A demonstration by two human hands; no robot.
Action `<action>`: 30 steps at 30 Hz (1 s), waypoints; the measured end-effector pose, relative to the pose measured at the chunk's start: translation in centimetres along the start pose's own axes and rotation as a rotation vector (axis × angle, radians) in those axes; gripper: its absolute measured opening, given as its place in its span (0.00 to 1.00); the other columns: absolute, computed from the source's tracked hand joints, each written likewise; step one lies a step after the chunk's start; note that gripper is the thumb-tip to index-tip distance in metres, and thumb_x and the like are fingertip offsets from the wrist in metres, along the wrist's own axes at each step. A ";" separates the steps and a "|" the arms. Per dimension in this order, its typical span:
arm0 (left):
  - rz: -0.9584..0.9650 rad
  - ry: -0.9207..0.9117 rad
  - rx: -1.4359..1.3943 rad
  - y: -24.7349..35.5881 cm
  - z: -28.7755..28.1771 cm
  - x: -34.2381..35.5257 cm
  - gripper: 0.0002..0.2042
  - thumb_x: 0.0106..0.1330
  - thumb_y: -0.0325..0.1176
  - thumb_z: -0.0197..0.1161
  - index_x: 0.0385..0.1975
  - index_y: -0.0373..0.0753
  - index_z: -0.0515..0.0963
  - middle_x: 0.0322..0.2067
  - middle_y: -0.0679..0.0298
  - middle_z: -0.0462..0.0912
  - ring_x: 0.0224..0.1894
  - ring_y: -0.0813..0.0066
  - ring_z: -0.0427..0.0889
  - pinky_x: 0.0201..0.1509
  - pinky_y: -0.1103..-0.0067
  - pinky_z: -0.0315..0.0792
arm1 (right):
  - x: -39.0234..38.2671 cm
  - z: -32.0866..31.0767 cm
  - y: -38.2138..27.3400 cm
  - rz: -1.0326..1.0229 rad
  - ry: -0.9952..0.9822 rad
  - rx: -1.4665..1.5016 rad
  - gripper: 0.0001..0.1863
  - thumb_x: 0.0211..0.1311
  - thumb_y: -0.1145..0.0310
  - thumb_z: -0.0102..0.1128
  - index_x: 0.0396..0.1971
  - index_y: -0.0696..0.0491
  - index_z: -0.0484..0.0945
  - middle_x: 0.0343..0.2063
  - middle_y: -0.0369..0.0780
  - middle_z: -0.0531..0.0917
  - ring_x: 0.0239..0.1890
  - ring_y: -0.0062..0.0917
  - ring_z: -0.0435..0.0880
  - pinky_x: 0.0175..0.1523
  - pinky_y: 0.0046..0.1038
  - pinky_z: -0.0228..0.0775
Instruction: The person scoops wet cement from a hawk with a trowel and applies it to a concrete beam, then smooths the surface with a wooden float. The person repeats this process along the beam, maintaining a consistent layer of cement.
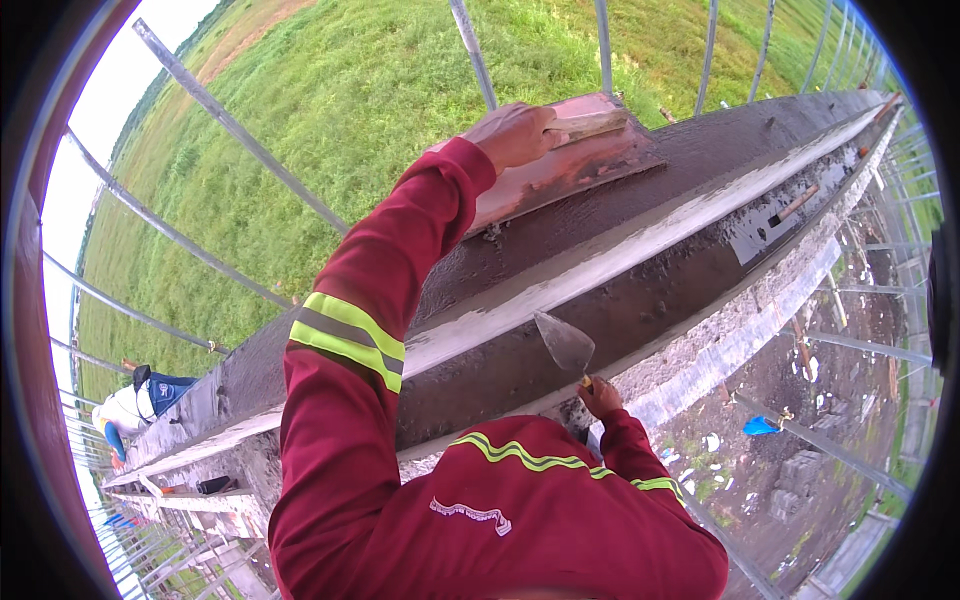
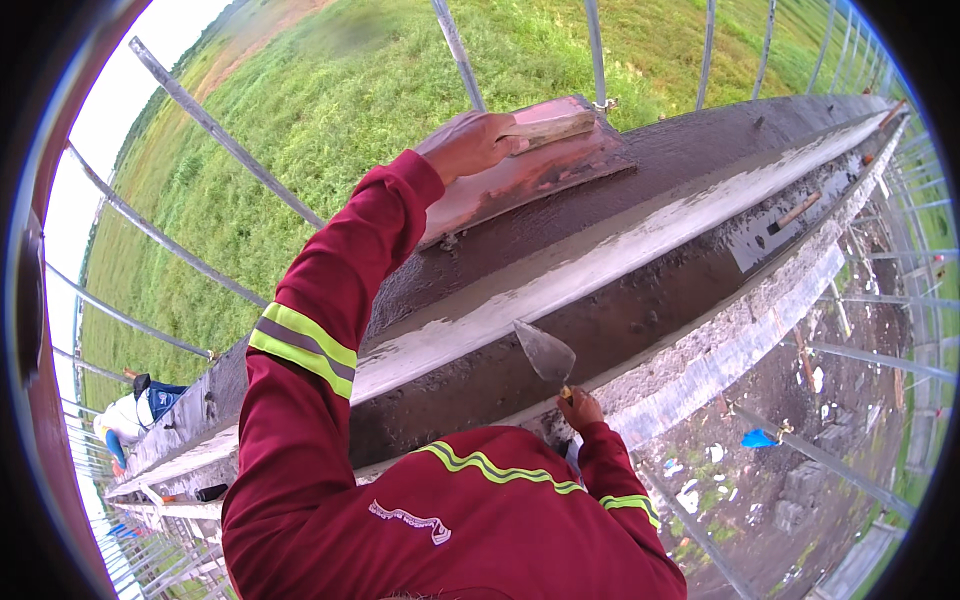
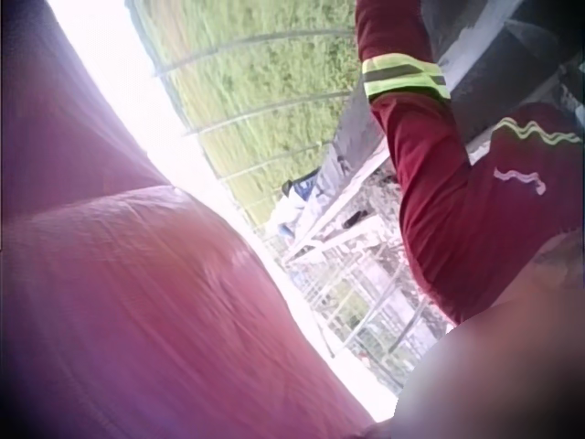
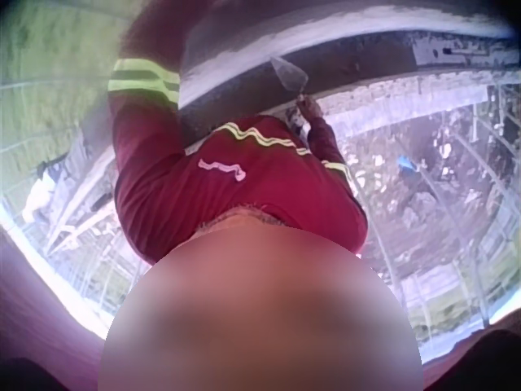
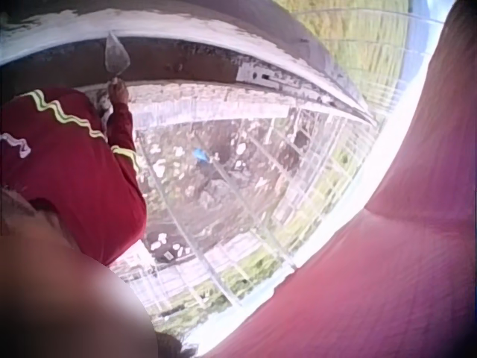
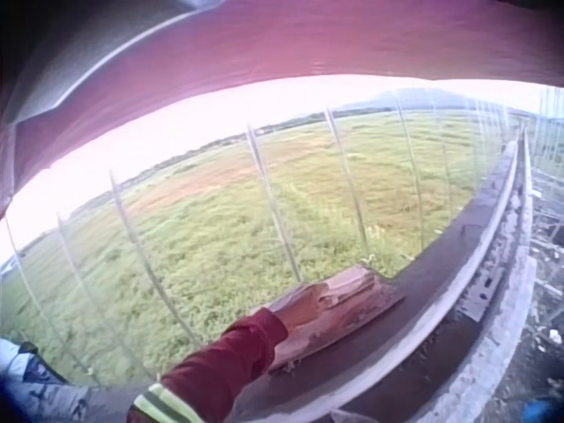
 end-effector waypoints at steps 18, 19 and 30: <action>-0.206 0.087 0.049 -5.0 -8.3 -22.7 0.17 0.70 0.46 0.60 0.39 0.34 0.74 0.26 0.44 0.78 0.31 0.42 0.79 0.35 0.58 0.70 | -1.6 1.1 0.0 -0.049 -0.075 -0.086 0.27 0.64 0.43 0.60 0.41 0.56 0.76 0.35 0.56 0.85 0.42 0.57 0.82 0.47 0.55 0.72; -0.219 0.094 0.068 -4.9 -8.9 -24.6 0.17 0.70 0.45 0.60 0.38 0.34 0.74 0.26 0.44 0.78 0.31 0.41 0.79 0.35 0.58 0.70 | -1.6 1.4 0.0 -0.045 -0.097 -0.116 0.27 0.64 0.43 0.60 0.42 0.56 0.76 0.37 0.56 0.85 0.44 0.57 0.82 0.48 0.54 0.72; -0.595 0.201 0.085 -6.8 -13.7 -45.8 0.16 0.71 0.42 0.62 0.36 0.32 0.73 0.27 0.44 0.76 0.30 0.46 0.77 0.35 0.63 0.69 | -1.2 2.2 -1.7 -0.156 -0.182 -0.165 0.31 0.64 0.41 0.59 0.41 0.60 0.78 0.39 0.58 0.83 0.45 0.56 0.82 0.50 0.51 0.72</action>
Point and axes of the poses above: each hand's wrist, its own x-axis towards the middle knuckle, its own z-axis out of the palm, y = z × x, the point moved 10 cm from there along x, towards the middle knuckle
